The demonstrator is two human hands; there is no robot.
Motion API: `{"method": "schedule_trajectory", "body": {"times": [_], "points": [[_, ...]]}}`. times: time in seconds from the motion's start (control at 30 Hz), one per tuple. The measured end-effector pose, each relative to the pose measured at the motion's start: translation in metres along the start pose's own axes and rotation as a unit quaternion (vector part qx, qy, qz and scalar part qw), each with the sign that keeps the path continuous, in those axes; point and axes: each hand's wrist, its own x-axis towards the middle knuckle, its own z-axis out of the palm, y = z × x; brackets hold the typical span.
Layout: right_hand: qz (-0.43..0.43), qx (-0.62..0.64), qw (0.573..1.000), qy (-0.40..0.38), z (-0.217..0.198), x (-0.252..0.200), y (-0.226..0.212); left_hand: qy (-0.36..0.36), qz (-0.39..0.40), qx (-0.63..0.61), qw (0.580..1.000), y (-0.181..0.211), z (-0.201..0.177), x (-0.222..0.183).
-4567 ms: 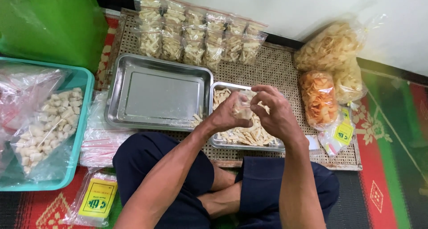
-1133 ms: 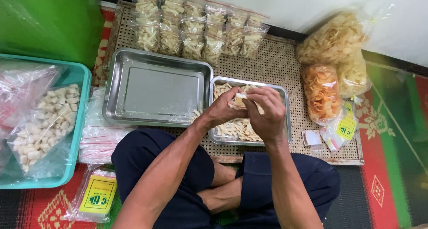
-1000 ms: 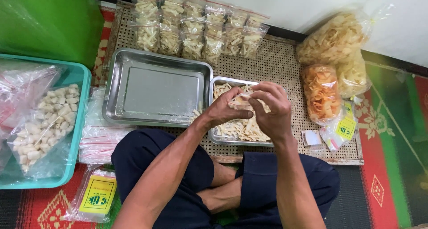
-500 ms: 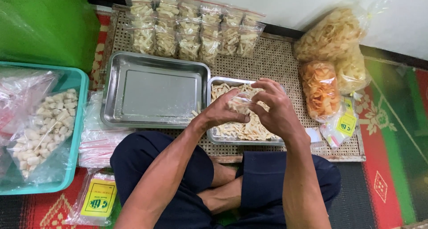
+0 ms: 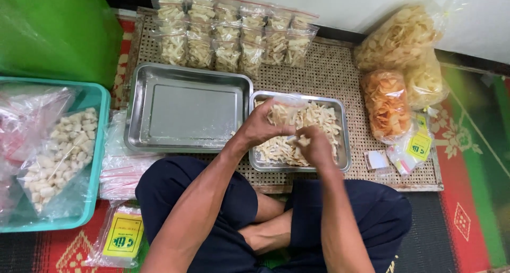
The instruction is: The person sits on the floor and packs dried food strips from a metal tray into small plastic bags. They open each bag, fill it with the food, and place the filled bags in a pile nearby.
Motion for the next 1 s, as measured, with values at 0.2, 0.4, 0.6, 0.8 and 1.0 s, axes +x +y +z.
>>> {"method": "schedule_trajectory", "body": {"times": [0.2,0.4,0.6,0.8,1.0], "points": [[-0.107,-0.066,0.991,-0.038,0.028,-0.036,-0.044,-0.013,0.005,0.043,0.999,-0.033,-0.002,-0.001],[-0.075,-0.010,0.997,0.007,0.054,-0.012,-0.012,-0.015,-0.010,0.066,0.998,-0.032,-0.005,0.004],[-0.039,0.225,0.971,0.067,0.002,-0.037,-0.026,-0.044,-0.031,0.006,0.999,-0.021,-0.008,0.001],[-0.093,0.399,0.895,0.176,-0.086,-0.066,-0.067,-0.046,-0.039,-0.012,0.998,-0.012,-0.006,0.001],[-0.248,0.482,0.811,0.222,-0.125,-0.063,-0.105,-0.084,-0.058,-0.001,0.995,-0.010,-0.008,0.002]]}}
